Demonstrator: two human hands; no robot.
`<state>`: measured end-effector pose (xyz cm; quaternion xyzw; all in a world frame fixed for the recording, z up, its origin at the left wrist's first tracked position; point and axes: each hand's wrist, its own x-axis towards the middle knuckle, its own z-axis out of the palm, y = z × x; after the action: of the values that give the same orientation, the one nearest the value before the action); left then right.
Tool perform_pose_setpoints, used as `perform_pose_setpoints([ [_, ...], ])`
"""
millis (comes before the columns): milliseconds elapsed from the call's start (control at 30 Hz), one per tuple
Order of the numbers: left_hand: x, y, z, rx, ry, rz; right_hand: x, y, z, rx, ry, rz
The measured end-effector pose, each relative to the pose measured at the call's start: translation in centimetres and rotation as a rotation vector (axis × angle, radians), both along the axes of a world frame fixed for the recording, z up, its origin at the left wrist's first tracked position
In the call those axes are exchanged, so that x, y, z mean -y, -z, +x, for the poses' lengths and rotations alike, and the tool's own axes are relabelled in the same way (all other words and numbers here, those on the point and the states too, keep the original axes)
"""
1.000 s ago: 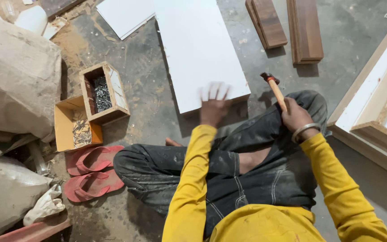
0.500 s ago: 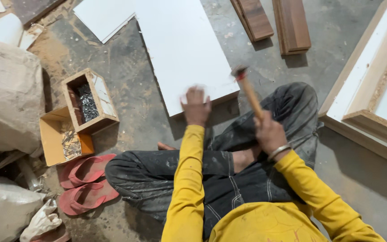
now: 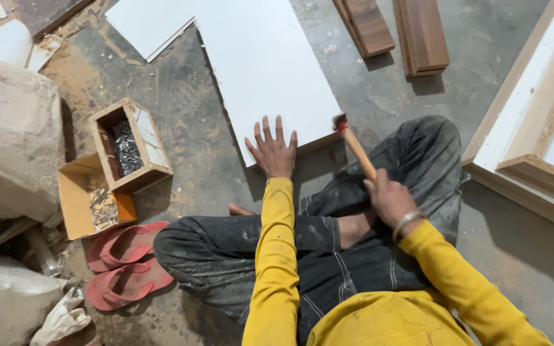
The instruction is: The person sits on the floor and uses a hammer to drive nails into white rectangular panels. They repeatedly pick up nails, position them on the panel edges, and strike them with the hammer. The person also flips the panels over to work on different sides.
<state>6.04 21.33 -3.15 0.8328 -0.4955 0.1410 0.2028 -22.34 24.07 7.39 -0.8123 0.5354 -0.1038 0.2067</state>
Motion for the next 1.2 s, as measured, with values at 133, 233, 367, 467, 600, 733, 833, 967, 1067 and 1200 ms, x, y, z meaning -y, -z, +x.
perform_pose_setpoints([
  [133, 0.1, 0.0, 0.0, 0.011, -0.017, 0.002, 0.5, 0.6, -0.8, 0.282, 0.015, -0.069],
  [233, 0.4, 0.0, -0.1, -0.006, -0.008, 0.031, -0.2, 0.8, -1.5, 0.385, 0.040, -0.136],
  [367, 0.4, -0.1, -0.2, 0.005, -0.014, 0.017, -0.5, 2.1, -1.2, 0.210, 0.019, -0.116],
  [467, 0.3, 0.1, -0.4, 0.006, -0.004, -0.015, 0.3, 3.3, -1.6, 0.250, 0.073, -0.056],
  [600, 0.3, 0.2, -0.5, 0.009, 0.007, -0.008, 2.1, 4.3, -2.9, 0.293, 0.153, -0.068],
  [733, 0.6, 0.2, -1.0, -0.001, -0.005, -0.014, 6.1, 4.4, -3.7, 0.164, 0.218, -0.135],
  [833, 0.7, 0.2, -1.5, -0.008, -0.007, -0.009, 10.6, 3.4, -4.2, -0.136, 0.101, -0.152],
  [967, 0.9, 0.0, -1.7, 0.000, -0.007, -0.018, 15.8, 0.5, -4.1, -0.548, -0.101, 0.191],
  [1067, 1.2, -0.3, -1.8, -0.012, -0.006, -0.021, 18.6, -2.3, -4.4, -0.545, -0.204, 0.149],
  [1200, 1.4, -0.7, -1.7, -0.014, -0.009, -0.018, 23.6, -3.8, -3.7, -0.274, -0.096, 0.005],
])
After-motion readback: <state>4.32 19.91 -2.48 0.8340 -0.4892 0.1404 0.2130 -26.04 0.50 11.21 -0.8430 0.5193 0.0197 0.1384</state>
